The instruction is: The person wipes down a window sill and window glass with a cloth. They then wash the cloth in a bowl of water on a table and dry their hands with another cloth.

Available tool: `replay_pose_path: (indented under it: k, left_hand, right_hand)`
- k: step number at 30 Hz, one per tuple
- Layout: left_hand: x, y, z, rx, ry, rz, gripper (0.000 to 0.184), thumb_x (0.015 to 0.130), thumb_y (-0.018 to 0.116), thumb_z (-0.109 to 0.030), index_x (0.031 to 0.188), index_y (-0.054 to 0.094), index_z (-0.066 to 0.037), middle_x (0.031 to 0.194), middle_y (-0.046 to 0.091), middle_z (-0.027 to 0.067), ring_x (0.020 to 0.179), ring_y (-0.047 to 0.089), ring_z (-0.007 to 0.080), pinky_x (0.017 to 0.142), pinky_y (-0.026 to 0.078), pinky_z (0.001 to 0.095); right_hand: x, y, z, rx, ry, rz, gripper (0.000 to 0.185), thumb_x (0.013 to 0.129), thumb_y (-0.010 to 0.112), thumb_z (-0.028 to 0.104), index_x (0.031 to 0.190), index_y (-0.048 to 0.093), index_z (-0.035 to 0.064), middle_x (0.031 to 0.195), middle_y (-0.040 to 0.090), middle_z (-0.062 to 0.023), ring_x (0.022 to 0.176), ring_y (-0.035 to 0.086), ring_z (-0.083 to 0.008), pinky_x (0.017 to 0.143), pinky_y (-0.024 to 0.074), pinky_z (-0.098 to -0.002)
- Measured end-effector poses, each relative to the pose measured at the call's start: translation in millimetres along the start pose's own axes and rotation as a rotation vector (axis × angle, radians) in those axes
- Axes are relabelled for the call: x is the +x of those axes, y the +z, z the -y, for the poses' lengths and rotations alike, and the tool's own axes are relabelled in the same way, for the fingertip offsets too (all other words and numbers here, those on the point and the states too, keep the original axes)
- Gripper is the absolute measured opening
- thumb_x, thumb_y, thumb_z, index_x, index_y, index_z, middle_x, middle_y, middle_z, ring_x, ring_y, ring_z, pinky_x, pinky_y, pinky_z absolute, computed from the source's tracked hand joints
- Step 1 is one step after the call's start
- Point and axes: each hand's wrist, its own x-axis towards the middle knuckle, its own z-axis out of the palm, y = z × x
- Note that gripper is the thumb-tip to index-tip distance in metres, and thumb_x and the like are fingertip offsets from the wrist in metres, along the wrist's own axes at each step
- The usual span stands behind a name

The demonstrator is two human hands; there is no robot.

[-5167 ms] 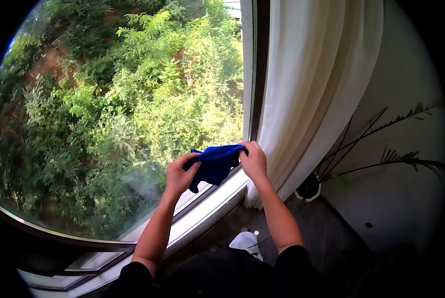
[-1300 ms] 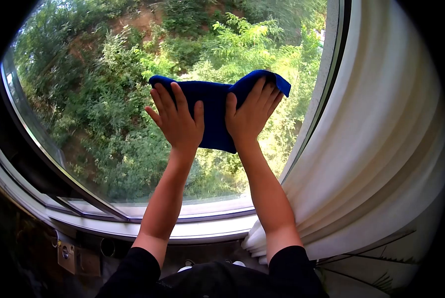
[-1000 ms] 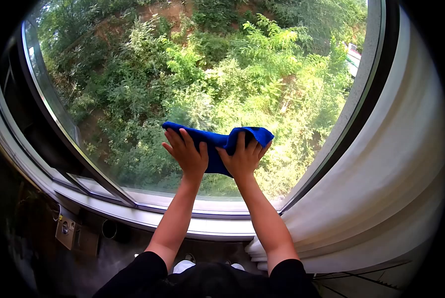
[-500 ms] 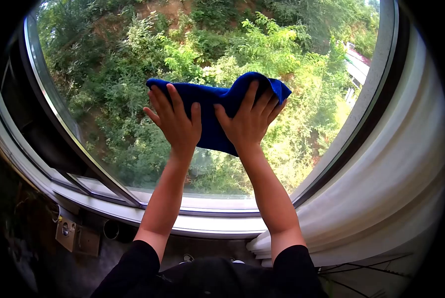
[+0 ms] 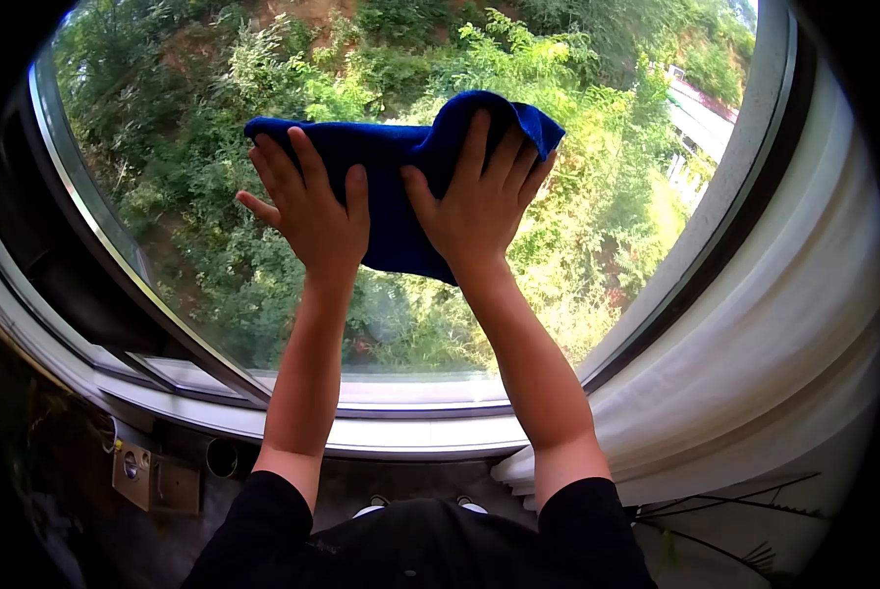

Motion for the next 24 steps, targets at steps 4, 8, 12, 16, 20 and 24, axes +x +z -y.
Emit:
replay_pose_path:
  k: [4,8,12,16,20,24]
  left_hand:
    - [-71.1,4.3,46.3,-0.020,-0.028,0.064,0.086,0.098,0.051,-0.056,0.165,0.016,-0.015,0.167,0.011,0.0298,0.155,0.009,0.0477,0.115,-0.002,0.0750]
    - [-158.8,12.6,94.2,-0.001,-0.012,0.115,0.089,0.097,0.050,-0.053,0.166,0.008,-0.016,0.167,0.007,0.0321,0.154,0.006,0.0522,0.114,-0.002,0.0765]
    - [-226.2,17.5,121.9,0.024,0.005,0.114,0.086,0.101,0.040,-0.056,0.166,0.004,-0.012,0.167,0.004,0.0319,0.155,0.003,0.0510,0.115,-0.004,0.0747]
    - [-253.0,15.1,134.0,0.003,0.012,0.160,0.089,0.100,0.044,-0.054,0.165,0.001,-0.013,0.167,0.003,0.0330,0.155,0.003,0.0517,0.115,-0.005,0.0746]
    - [-260.6,23.1,139.5,0.042,0.031,0.169,0.091,0.098,0.046,-0.059,0.166,0.004,-0.016,0.167,0.005,0.0319,0.154,0.006,0.0525,0.115,0.000,0.0755]
    - [-217.9,12.6,141.2,0.016,-0.019,0.109,0.084,0.102,0.043,-0.059,0.165,0.011,-0.013,0.166,0.009,0.0320,0.154,0.010,0.0525,0.115,0.002,0.0758]
  right_hand:
    - [-78.8,10.3,22.1,-0.011,0.012,0.141,0.096,0.083,0.061,0.070,0.148,0.045,0.0007,0.133,0.049,-0.0365,0.123,0.046,-0.0558,0.117,0.0145,-0.0705]
    - [-185.0,26.3,37.4,0.026,0.005,0.231,0.085,0.083,0.064,0.064,0.138,0.055,-0.0002,0.119,0.057,-0.0287,0.119,0.051,-0.0501,0.116,0.0163,-0.0738]
    - [-259.3,37.6,45.2,0.028,0.017,0.242,0.085,0.083,0.064,0.063,0.138,0.055,-0.0014,0.119,0.056,-0.0289,0.126,0.049,-0.0495,0.117,0.0140,-0.0750]
    - [-288.3,41.4,47.1,0.031,0.070,0.329,0.086,0.081,0.065,0.062,0.136,0.055,-0.0032,0.121,0.056,-0.0303,0.129,0.047,-0.0509,0.116,0.0104,-0.0760]
    - [-290.0,39.8,51.8,0.100,0.206,0.452,0.097,0.077,0.069,0.058,0.143,0.043,-0.0079,0.128,0.049,-0.0362,0.130,0.040,-0.0582,0.116,0.0057,-0.0763]
    - [-238.1,33.3,65.7,0.059,0.168,0.472,0.116,0.077,0.075,0.056,0.157,0.019,-0.0052,0.149,0.025,-0.0478,0.139,0.021,-0.0670,0.118,0.0070,-0.0715]
